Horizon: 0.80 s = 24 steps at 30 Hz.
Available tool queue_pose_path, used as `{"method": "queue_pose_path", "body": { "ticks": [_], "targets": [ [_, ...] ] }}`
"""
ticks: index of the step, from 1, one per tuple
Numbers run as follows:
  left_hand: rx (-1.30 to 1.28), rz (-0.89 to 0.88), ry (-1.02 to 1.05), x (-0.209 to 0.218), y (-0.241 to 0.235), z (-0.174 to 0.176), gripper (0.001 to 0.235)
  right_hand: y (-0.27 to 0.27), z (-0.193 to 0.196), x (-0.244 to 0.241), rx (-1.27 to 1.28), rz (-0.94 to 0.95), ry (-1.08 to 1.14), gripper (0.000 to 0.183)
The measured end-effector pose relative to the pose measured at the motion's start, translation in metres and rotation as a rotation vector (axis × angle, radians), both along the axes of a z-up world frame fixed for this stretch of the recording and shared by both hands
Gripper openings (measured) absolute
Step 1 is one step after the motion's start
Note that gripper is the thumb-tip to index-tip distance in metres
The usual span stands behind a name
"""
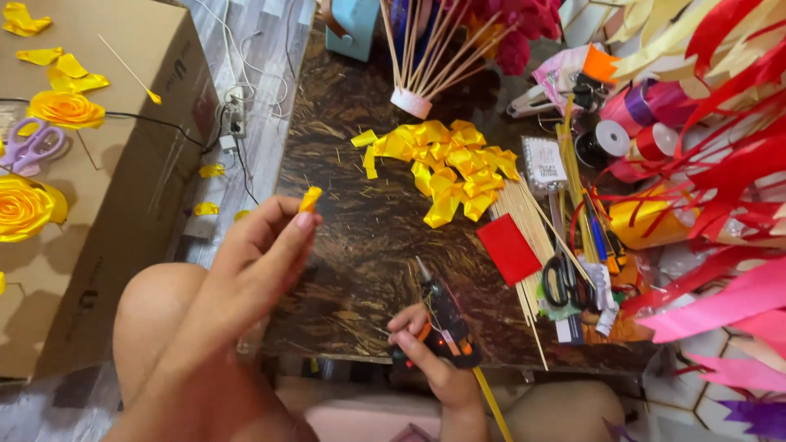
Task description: The person sits on the floor and uses a hot glue gun to attach yellow ribbon pieces to a wooden stick, forming a paper rose. They repeatedly apply glue and wrap the ribbon around the stick to build the flower shape.
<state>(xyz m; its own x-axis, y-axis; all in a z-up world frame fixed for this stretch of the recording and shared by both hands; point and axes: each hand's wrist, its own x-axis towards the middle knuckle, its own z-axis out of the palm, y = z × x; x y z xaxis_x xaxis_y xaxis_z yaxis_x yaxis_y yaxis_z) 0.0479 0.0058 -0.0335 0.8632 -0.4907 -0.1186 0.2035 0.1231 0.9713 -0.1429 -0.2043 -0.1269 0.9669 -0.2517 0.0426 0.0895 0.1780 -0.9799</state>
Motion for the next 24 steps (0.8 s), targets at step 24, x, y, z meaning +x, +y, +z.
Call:
{"method": "queue_pose_path", "body": {
  "ticks": [24],
  "targets": [
    [0.646, 0.11, -1.75, 0.087, -0.14, -0.056, 0.013, 0.019, 0.011, 0.007, -0.058, -0.329, 0.003, 0.017]
  ]
}}
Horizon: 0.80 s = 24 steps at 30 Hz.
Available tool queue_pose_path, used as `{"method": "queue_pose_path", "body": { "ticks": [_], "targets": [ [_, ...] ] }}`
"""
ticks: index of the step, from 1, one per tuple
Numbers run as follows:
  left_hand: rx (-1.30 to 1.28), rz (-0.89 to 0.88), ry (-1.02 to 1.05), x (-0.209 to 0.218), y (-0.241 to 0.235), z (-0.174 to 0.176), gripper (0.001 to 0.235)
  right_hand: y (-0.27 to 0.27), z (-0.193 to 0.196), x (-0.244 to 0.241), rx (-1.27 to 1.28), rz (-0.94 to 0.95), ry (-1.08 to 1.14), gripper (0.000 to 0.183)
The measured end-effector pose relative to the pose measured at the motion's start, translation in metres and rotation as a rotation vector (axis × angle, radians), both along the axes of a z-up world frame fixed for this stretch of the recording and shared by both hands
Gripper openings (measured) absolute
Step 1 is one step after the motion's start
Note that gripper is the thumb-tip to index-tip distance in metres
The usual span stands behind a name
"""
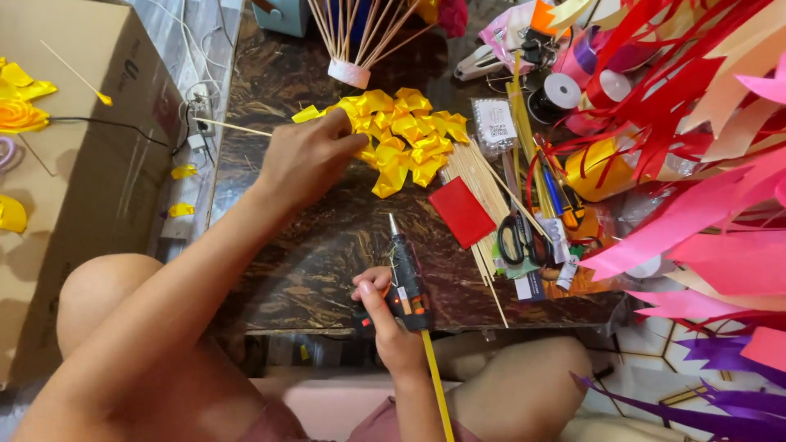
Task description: The person sits on the floor and uses a hot glue gun to attach yellow ribbon pieces to a wooden stick, forming a paper rose. They repeatedly apply glue and wrap the ribbon around the stick to build the flower shape.
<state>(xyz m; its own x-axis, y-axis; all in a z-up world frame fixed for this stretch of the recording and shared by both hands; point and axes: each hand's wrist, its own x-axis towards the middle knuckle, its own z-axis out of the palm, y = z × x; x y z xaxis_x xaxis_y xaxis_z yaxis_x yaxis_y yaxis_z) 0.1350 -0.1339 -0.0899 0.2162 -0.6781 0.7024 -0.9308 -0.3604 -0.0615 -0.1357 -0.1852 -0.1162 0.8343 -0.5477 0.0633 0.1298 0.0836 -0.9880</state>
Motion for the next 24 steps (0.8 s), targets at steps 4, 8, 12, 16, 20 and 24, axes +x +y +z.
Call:
{"method": "queue_pose_path", "body": {
  "ticks": [4, 8, 12, 16, 20, 24],
  "targets": [
    [-0.108, -0.168, 0.03, -0.042, 0.049, 0.045, 0.016, -0.003, -0.011, -0.001, 0.001, -0.006, -0.02, 0.015],
    [-0.192, -0.33, 0.336, -0.094, 0.091, 0.072, 0.042, -0.016, -0.02, -0.007, 0.468, -0.062, -0.029, 0.016],
    [-0.116, -0.51, 0.427, -0.122, 0.12, 0.086, 0.027, -0.015, 0.038, -0.017, 0.509, 0.031, -0.26, 0.016],
    [-0.115, -0.631, 0.471, -0.119, 0.131, 0.096, 0.043, -0.011, 0.066, -0.005, 0.286, 0.149, -0.2, 0.023],
    [-0.253, -0.533, 0.633, -0.118, 0.13, 0.092, 0.023, -0.001, 0.068, 0.014, 0.28, 0.115, -0.156, 0.032],
    [-0.397, -0.452, 1.007, -0.125, 0.132, 0.117, 0.022, 0.008, 0.066, 0.027, 0.254, -0.015, -0.204, 0.033]
  ]
}}
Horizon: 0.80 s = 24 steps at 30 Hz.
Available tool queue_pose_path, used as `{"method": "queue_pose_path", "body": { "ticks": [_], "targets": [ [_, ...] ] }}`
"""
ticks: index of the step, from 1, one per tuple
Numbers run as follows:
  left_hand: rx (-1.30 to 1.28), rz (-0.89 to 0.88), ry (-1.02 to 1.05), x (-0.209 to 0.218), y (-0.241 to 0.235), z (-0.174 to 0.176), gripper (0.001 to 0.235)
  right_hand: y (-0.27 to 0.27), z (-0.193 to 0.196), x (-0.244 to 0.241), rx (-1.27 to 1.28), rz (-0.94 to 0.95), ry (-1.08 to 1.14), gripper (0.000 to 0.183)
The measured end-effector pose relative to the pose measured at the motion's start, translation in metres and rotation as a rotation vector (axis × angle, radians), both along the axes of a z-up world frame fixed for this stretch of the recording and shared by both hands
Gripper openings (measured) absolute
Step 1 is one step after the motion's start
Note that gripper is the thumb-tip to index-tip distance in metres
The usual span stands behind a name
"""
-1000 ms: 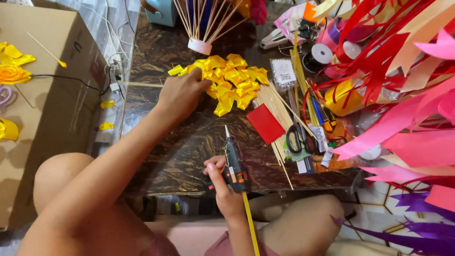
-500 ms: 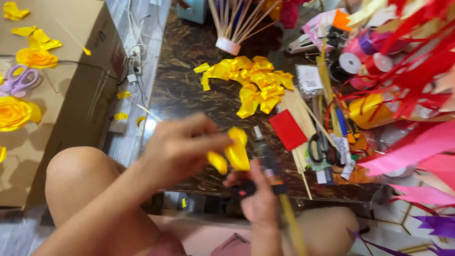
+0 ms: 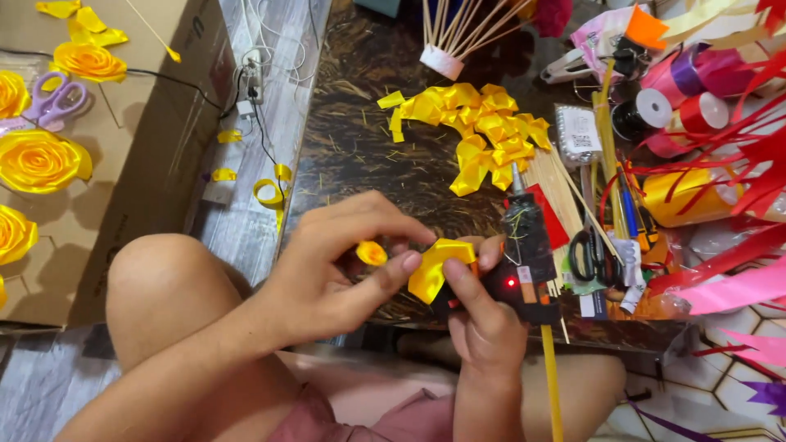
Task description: The person sits on the floor and uses a hot glue gun to attach yellow ribbon pieces to a wooden stick, forming a paper rose. They repeatedly apply glue and wrap the ribbon around the stick to build the flower shape.
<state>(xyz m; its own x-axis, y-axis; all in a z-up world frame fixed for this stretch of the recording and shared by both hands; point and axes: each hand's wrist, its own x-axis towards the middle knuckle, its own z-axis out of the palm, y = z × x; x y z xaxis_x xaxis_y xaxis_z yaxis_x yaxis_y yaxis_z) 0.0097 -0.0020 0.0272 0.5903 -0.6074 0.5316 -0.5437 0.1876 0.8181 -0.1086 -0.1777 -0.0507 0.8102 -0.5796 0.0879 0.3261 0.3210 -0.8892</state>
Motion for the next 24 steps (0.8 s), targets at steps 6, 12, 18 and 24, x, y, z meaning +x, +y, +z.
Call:
{"method": "queue_pose_path", "body": {
  "ticks": [6, 12, 18, 24],
  "targets": [
    [0.124, -0.082, 0.541, 0.008, -0.004, -0.01, 0.034, 0.011, 0.013, 0.014, -0.133, -0.048, -0.041, 0.033],
    [0.116, -0.16, 0.573, 0.024, -0.007, -0.019, 0.026, 0.002, 0.009, 0.011, -0.177, 0.024, -0.025, 0.017],
    [0.136, -0.099, 0.167, 0.05, -0.002, -0.02, 0.032, -0.023, -0.013, -0.04, -0.671, -0.109, 0.314, 0.032],
    [0.206, -0.236, 0.047, 0.051, 0.0, -0.006, 0.025, -0.002, 0.041, -0.031, -1.054, 0.146, 0.197, 0.027]
  ]
}}
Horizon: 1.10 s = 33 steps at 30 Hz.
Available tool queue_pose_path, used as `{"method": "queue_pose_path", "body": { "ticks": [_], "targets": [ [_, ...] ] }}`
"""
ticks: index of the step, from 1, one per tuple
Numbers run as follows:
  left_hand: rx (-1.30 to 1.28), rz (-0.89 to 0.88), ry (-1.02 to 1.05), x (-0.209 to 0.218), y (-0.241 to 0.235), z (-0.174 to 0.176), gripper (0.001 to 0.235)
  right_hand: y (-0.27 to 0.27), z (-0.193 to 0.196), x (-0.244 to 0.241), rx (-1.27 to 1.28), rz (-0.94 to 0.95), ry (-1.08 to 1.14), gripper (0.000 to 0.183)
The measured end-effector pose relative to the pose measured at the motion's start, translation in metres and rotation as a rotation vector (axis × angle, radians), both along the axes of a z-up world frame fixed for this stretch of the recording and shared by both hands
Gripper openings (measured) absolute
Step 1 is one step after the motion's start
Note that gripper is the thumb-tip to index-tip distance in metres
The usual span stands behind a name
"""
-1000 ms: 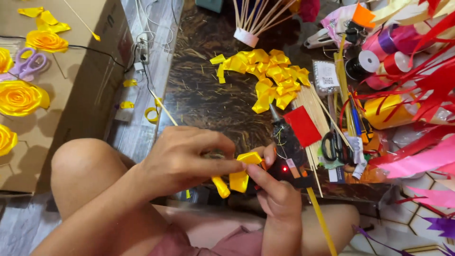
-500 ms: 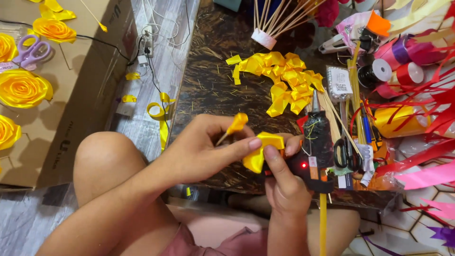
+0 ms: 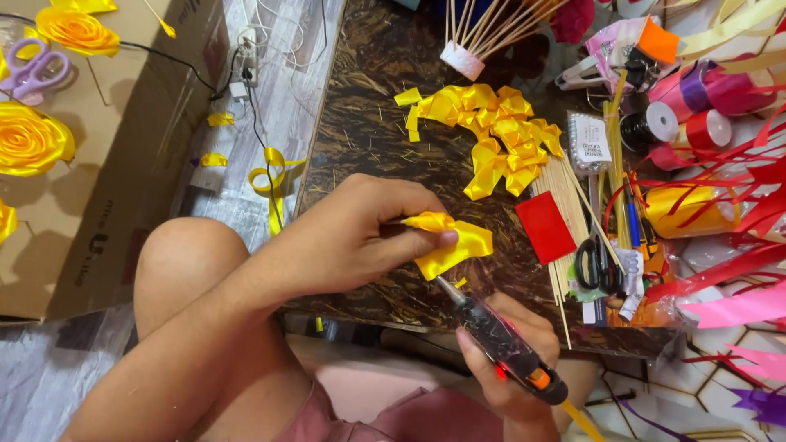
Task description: The person sits on the floor and uses a hot glue gun to attach yellow ribbon pieces to a wooden stick, forming a paper rose. They repeatedly apply glue and wrap the ribbon around the stick to build the flower shape.
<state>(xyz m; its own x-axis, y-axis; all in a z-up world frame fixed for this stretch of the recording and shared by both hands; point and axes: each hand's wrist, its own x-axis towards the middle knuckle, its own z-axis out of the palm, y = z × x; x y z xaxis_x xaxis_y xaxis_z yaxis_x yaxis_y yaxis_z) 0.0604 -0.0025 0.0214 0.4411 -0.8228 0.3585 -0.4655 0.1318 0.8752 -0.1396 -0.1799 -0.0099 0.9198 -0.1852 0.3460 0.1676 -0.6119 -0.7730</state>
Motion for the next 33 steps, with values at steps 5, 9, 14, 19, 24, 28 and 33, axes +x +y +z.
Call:
{"method": "queue_pose_path", "body": {
  "ticks": [5, 9, 14, 19, 24, 28, 33],
  "targets": [
    [0.012, 0.003, -0.01, 0.001, -0.005, -0.004, 0.026, 0.003, -0.004, -0.005, -0.007, -0.016, -0.011, 0.025],
    [0.041, 0.017, -0.036, 0.002, -0.005, -0.006, 0.029, 0.005, -0.002, -0.005, -0.019, -0.005, -0.002, 0.026],
    [0.032, 0.01, -0.059, 0.002, -0.004, -0.009, 0.029, 0.005, -0.007, -0.01, -0.035, -0.023, -0.002, 0.025],
    [0.02, 0.005, -0.098, 0.002, -0.004, -0.011, 0.029, 0.006, -0.008, -0.012, -0.073, -0.021, -0.003, 0.025],
    [0.006, -0.004, -0.12, 0.001, -0.005, -0.014, 0.028, 0.008, -0.009, -0.01, -0.061, -0.031, 0.018, 0.027],
    [0.021, -0.009, -0.124, 0.001, -0.005, -0.015, 0.031, 0.008, -0.007, -0.008, -0.076, -0.018, 0.023, 0.026],
    [0.043, -0.001, -0.129, 0.001, -0.005, -0.018, 0.038, 0.009, -0.004, -0.006, -0.105, 0.001, 0.022, 0.029]
  ]
}}
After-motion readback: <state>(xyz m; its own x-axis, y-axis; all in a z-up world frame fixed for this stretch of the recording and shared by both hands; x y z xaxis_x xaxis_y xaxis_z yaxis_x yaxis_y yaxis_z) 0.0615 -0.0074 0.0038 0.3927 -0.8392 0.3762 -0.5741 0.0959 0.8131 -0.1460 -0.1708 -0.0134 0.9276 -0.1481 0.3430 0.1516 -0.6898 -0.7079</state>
